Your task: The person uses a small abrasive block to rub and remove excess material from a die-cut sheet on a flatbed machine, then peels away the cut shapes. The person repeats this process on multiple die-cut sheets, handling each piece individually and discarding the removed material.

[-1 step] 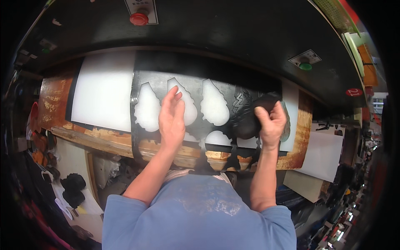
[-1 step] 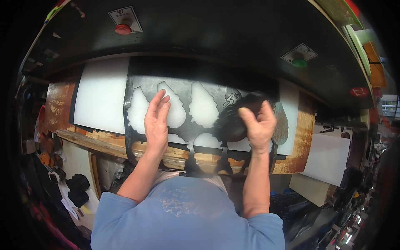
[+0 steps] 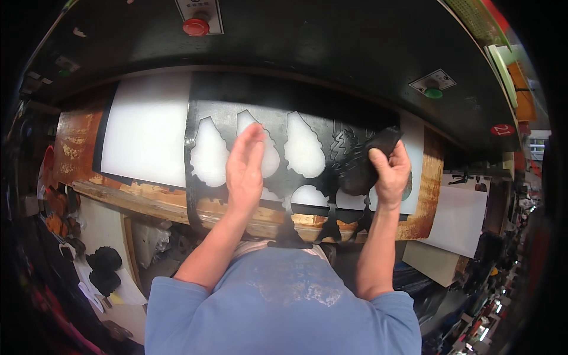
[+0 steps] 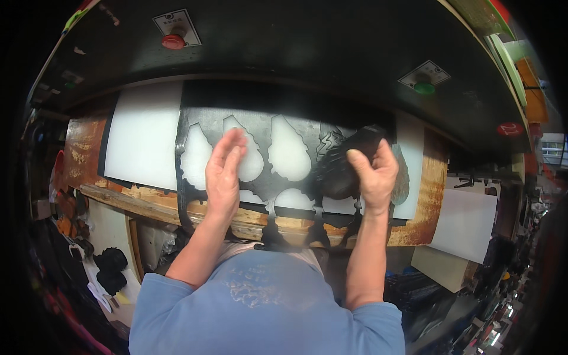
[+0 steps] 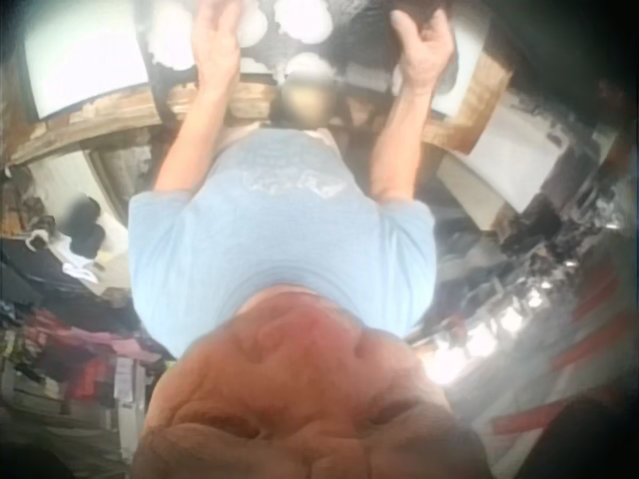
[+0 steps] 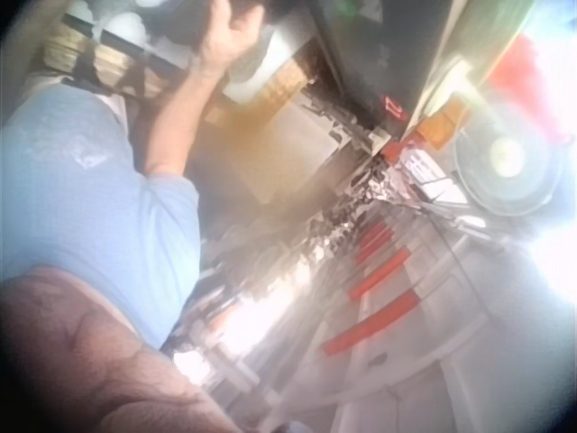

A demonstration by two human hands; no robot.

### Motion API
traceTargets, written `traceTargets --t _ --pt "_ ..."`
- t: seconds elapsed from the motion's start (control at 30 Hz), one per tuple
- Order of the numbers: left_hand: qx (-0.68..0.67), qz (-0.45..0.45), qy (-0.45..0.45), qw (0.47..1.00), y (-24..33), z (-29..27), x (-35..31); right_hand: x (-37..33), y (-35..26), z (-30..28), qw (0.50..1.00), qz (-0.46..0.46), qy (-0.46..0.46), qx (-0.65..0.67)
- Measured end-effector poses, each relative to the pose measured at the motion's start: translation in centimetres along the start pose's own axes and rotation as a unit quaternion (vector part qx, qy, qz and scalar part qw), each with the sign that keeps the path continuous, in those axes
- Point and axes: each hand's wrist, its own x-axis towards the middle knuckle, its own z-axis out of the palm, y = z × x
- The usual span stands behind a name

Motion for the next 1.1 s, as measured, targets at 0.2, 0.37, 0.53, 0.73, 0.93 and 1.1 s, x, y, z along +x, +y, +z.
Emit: traceTargets --t 0.2,0.37,0.53,0.73,0.93,1.1 --pt "-0.212 -0.259 -0.094 0.938 0.7 4.9 1.5 5.0 3.0 -2.0 0.971 0.071 -0.091 -0.208" --pt "-0.171 -0.262 -0.123 0.942 1.0 6.8 2.8 4.7 6.8 -0.1 0.946 -0.045 -0.004 -0.320" --pt "-0.107 -0.248 -0.112 0.956 1.0 8.1 3.0 4.3 7.7 0.4 0.945 -0.092 0.047 -0.311" --pt "-0.203 -0.226 -0.114 0.946 -1.7 9.3 3.0 4.7 7.8 0.0 0.952 -0.095 0.041 -0.289" --pt "-0.288 -0.243 -0.180 0.908 -4.7 10.2 4.5 5.0 8.2 -0.9 0.958 -0.105 0.013 -0.265" --pt "-0.353 -0.238 -0.170 0.889 -5.3 11.0 4.4 5.1 7.4 -1.2 0.985 0.043 -0.013 -0.164"
